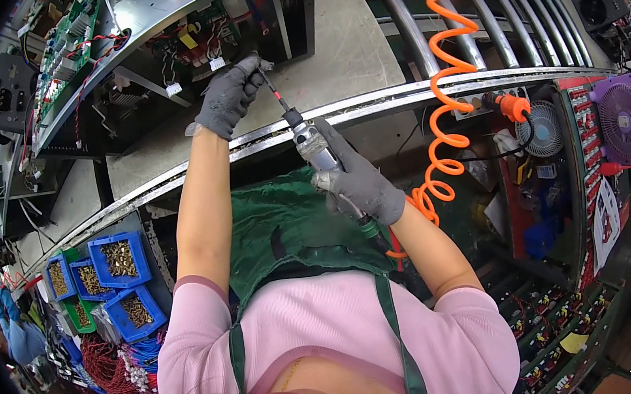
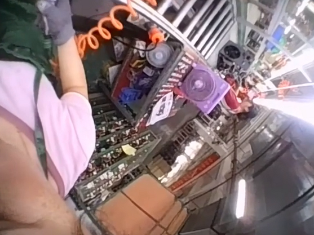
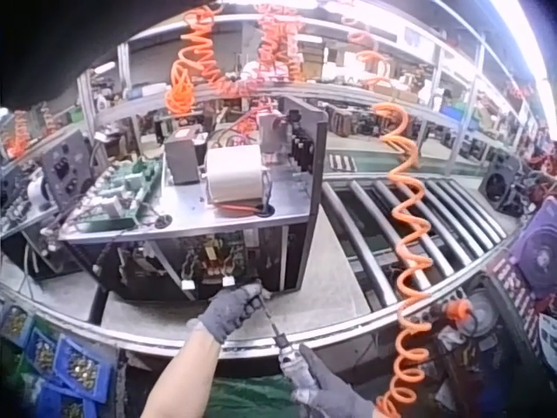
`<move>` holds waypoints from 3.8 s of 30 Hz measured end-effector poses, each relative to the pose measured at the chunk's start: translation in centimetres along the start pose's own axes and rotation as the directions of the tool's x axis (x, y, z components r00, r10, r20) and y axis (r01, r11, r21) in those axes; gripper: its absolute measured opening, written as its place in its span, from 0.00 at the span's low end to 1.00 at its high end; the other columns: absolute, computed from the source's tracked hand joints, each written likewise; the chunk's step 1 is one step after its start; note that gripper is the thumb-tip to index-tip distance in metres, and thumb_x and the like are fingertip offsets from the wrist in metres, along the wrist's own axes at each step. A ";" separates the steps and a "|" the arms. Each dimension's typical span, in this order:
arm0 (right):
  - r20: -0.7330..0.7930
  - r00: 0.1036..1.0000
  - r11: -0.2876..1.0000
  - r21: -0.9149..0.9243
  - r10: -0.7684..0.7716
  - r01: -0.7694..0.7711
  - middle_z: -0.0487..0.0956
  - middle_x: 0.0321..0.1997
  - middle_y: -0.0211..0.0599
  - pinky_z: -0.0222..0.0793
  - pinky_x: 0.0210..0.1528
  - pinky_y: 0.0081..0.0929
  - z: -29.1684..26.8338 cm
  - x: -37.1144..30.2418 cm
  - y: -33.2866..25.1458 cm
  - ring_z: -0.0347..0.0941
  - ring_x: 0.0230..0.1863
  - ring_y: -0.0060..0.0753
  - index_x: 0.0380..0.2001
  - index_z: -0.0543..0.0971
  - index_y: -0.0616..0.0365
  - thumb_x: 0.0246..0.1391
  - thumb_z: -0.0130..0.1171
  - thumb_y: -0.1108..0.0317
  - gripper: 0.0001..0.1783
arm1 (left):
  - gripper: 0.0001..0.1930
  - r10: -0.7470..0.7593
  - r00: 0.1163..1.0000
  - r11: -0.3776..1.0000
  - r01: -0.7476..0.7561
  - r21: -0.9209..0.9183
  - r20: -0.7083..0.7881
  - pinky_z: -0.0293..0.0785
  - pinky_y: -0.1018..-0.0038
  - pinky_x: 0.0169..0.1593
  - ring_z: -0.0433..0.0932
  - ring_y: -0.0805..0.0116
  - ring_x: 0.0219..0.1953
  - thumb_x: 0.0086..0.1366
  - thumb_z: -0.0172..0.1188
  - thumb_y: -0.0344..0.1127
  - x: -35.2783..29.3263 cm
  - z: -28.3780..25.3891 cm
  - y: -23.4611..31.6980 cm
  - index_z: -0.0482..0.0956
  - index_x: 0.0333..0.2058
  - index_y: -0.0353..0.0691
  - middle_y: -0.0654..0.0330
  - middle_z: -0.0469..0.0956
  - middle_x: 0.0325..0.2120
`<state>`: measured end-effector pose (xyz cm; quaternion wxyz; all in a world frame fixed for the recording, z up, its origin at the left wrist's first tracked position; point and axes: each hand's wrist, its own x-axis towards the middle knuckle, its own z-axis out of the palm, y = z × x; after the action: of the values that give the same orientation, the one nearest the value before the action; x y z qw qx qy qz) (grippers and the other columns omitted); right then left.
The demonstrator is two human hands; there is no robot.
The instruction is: The person assembles an electronic unit by connecting internal wires to a circuit board and securing components with screws using a power screwdriver.
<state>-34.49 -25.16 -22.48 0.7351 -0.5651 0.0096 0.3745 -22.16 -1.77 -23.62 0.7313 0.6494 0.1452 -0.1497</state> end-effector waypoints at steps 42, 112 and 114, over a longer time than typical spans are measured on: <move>0.168 0.979 0.898 0.439 -0.114 0.029 0.73 0.35 0.45 0.75 0.18 0.32 1.7 1.3 -0.7 0.74 0.20 0.35 0.69 0.41 0.38 0.42 0.68 0.54 0.57 | 0.04 0.208 0.935 0.346 -0.346 -0.872 -0.288 0.59 0.82 0.25 0.60 0.75 0.22 0.63 0.53 0.28 4.4 7.1 -1.5 0.68 0.30 0.39 0.65 0.62 0.22; -0.066 0.975 0.942 0.251 -0.212 0.222 0.76 0.31 0.43 0.72 0.16 0.26 6.1 7.5 -1.4 0.73 0.16 0.30 0.68 0.48 0.45 0.49 0.54 0.72 0.44 | 0.04 0.503 0.861 0.197 -0.030 -0.980 0.075 0.55 0.83 0.21 0.58 0.78 0.17 0.60 0.54 0.30 9.5 1.3 -3.7 0.71 0.26 0.45 0.67 0.65 0.20; -0.051 0.977 0.888 0.411 -0.205 0.208 0.76 0.29 0.44 0.72 0.16 0.27 6.6 7.4 -1.2 0.73 0.15 0.32 0.68 0.47 0.42 0.52 0.51 0.70 0.42 | 0.04 0.504 0.860 0.219 -0.041 -0.975 0.077 0.55 0.83 0.20 0.58 0.78 0.16 0.60 0.54 0.30 4.1 2.4 -3.9 0.71 0.26 0.45 0.67 0.65 0.19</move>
<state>-31.19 -15.70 -22.35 0.8735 -0.3956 0.0312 0.2819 -20.00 -4.70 -28.56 0.9967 0.0509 -0.0591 -0.0202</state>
